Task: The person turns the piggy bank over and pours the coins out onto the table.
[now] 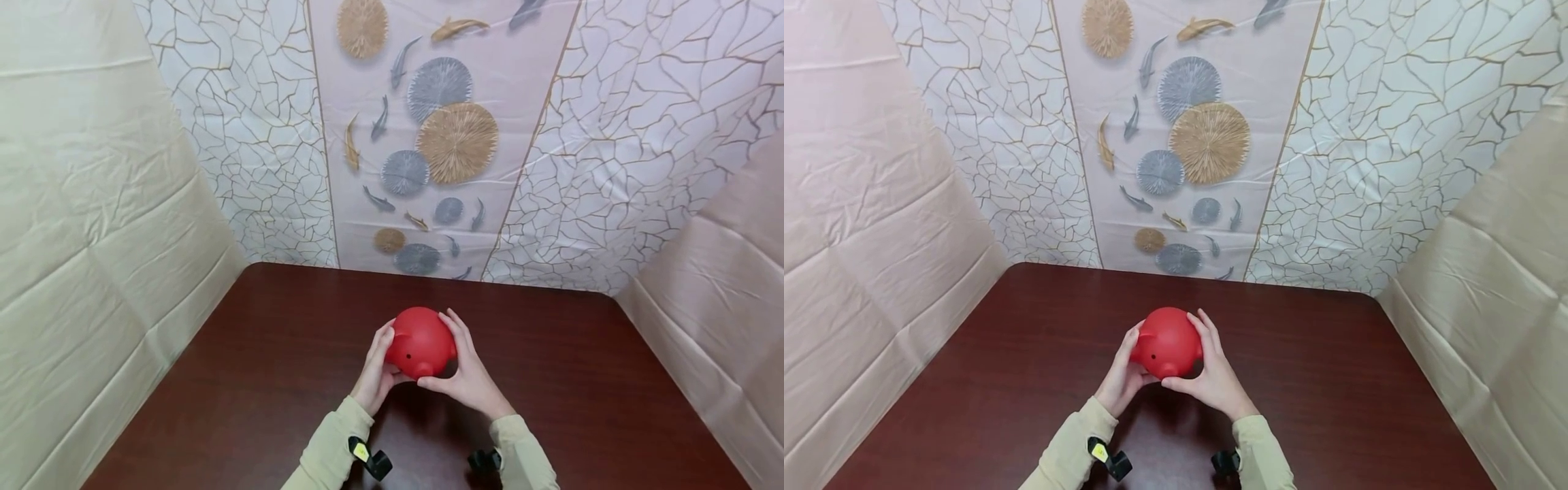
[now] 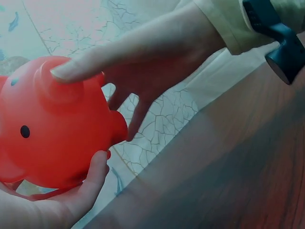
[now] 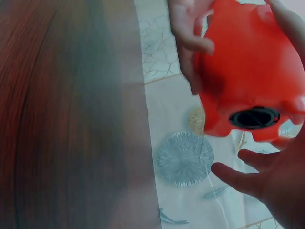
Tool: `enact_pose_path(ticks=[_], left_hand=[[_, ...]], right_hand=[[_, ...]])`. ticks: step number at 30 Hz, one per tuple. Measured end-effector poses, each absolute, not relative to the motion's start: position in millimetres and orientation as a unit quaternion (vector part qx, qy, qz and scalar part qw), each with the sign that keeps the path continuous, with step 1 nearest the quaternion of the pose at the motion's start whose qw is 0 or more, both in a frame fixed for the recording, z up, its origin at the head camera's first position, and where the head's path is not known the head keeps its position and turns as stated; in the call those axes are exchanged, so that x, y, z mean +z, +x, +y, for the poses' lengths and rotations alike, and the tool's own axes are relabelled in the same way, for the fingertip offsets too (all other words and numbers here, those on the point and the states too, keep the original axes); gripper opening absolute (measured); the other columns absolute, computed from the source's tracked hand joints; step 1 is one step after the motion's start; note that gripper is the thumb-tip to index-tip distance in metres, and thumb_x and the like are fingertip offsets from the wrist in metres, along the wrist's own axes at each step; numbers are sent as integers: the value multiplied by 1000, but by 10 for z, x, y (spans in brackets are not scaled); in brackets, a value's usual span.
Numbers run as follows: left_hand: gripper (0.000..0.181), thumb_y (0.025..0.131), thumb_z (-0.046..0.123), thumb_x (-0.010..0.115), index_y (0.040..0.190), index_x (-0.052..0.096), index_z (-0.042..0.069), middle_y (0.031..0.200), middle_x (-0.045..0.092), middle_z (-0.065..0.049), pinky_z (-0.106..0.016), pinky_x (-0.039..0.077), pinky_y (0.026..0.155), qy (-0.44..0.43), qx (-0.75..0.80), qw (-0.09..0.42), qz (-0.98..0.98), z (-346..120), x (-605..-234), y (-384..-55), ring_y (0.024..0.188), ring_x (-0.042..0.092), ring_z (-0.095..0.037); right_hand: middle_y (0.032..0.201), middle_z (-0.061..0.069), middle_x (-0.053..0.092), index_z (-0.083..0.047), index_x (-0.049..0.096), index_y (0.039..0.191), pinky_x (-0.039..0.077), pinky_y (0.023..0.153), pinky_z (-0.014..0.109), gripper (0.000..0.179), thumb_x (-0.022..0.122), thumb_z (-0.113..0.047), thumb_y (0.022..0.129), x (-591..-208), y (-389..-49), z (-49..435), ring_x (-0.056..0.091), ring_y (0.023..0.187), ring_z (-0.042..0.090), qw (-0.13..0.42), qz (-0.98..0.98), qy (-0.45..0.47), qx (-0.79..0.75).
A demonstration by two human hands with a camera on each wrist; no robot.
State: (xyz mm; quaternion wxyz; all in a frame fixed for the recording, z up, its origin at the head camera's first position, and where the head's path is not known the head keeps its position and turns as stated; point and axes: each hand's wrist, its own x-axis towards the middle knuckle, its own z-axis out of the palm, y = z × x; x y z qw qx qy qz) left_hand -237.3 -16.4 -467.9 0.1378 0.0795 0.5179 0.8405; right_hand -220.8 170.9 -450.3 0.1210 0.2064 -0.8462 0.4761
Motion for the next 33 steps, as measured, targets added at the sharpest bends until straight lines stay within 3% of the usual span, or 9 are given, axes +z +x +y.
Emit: enact_pose_path(ticks=[5,12,19,27,33], left_hand=[[64,97,51,43,150,23,22,148,35,-14,-39,56,87,74,849,153,501,-166,-4703,-2362,110,59,-27],[63,95,54,45,149,25,25,149,35,-13,-48,54,92,63,838,166,516,-185,-4728,-2353,111,59,-29],[57,96,52,46,141,37,18,137,51,-16,-42,58,82,83,790,146,590,-255,-4657,-2361,102,64,-20],[72,90,30,65,150,26,30,143,43,-15,-43,59,84,141,752,168,622,-238,-4611,-2356,120,53,-26],[73,87,24,68,148,30,35,142,47,-10,-39,58,87,139,754,147,625,-257,-4632,-2354,121,51,-24]], right_hand=[[156,8,27,-22,30,149,53,95,49,99,88,-23,69,-4456,-2224,1684,36,137,31,135,-846,216,468],[151,6,35,-22,37,146,55,92,41,95,89,-25,67,-4427,-2222,1717,42,132,26,141,-856,225,444],[151,5,35,-27,38,145,58,85,34,95,90,-33,66,-4405,-2174,1842,45,129,25,125,-865,251,415],[152,5,33,-23,37,147,58,87,37,98,90,-35,65,-4317,-2111,1863,42,131,24,141,-874,305,351],[154,6,32,-24,36,147,58,87,36,99,90,-32,64,-4326,-2109,1827,40,133,23,150,-870,307,356]])
